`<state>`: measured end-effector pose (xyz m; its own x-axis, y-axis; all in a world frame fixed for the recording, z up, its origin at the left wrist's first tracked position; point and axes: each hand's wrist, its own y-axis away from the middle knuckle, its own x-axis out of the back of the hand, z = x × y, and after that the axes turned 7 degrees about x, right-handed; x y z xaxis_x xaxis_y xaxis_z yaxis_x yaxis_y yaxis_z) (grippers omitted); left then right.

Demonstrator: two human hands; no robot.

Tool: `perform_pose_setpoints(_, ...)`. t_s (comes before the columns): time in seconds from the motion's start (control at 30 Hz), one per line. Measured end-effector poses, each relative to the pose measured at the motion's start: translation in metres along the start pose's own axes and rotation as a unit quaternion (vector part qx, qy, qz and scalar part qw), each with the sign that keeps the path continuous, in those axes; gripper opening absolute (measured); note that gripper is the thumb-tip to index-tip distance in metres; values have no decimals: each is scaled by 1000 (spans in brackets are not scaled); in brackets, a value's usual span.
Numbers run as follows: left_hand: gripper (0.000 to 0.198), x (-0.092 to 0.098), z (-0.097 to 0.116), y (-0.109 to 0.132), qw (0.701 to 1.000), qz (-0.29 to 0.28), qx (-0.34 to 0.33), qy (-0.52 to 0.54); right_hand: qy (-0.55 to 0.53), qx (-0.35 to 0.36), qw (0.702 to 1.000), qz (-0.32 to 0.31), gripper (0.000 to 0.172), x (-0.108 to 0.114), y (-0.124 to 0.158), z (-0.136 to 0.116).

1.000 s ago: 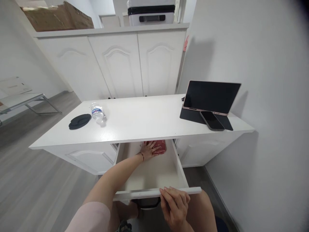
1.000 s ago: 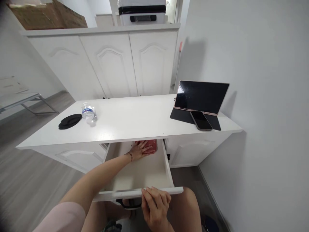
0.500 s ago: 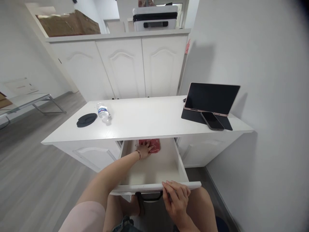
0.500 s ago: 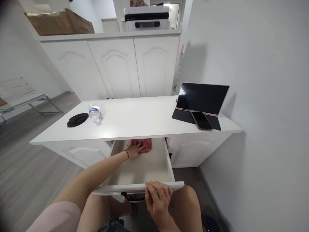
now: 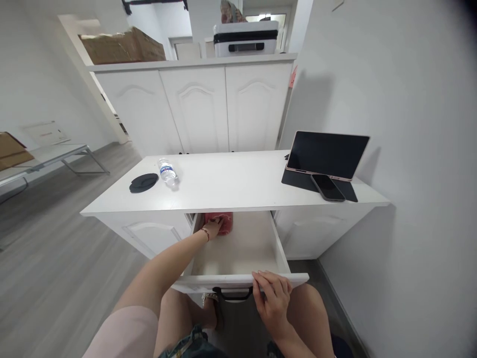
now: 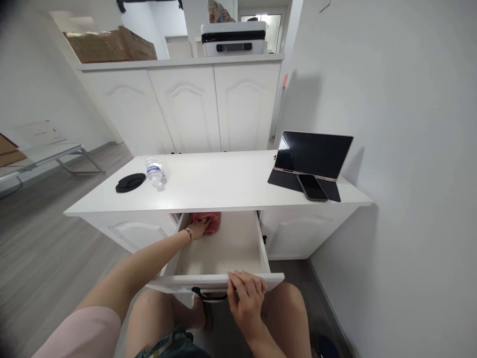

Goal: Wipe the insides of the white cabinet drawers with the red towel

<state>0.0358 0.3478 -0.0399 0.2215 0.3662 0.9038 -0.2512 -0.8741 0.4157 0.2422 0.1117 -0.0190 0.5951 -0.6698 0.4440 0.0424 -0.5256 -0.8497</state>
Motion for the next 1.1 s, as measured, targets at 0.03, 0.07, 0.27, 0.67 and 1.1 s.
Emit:
perform_pose_setpoints(0.03, 78, 1, -2, 2, 1000, -2, -2, 0, 1, -1, 1000, 0, 15, 0, 0, 0)
perform_pose_setpoints(0.07, 77, 1, -3, 3, 1000, -4, -3, 0, 2, -1, 1000, 0, 15, 1, 0, 0)
perform_pose_setpoints(0.27, 76, 3, -12, 20, 999, -30, -42, 12, 1, -2, 1000, -4, 15, 2, 3, 0)
perform_pose_setpoints(0.67, 104, 2, 2, 79, 965, -201, -165, -15, 4, -5, 1000, 11, 14, -1, 2, 0)
perform_pose_setpoints(1.1, 78, 6, 49, 89, 941, -254, -225, 19, 0, -10, 1000, 18, 14, -1, 3, -1)
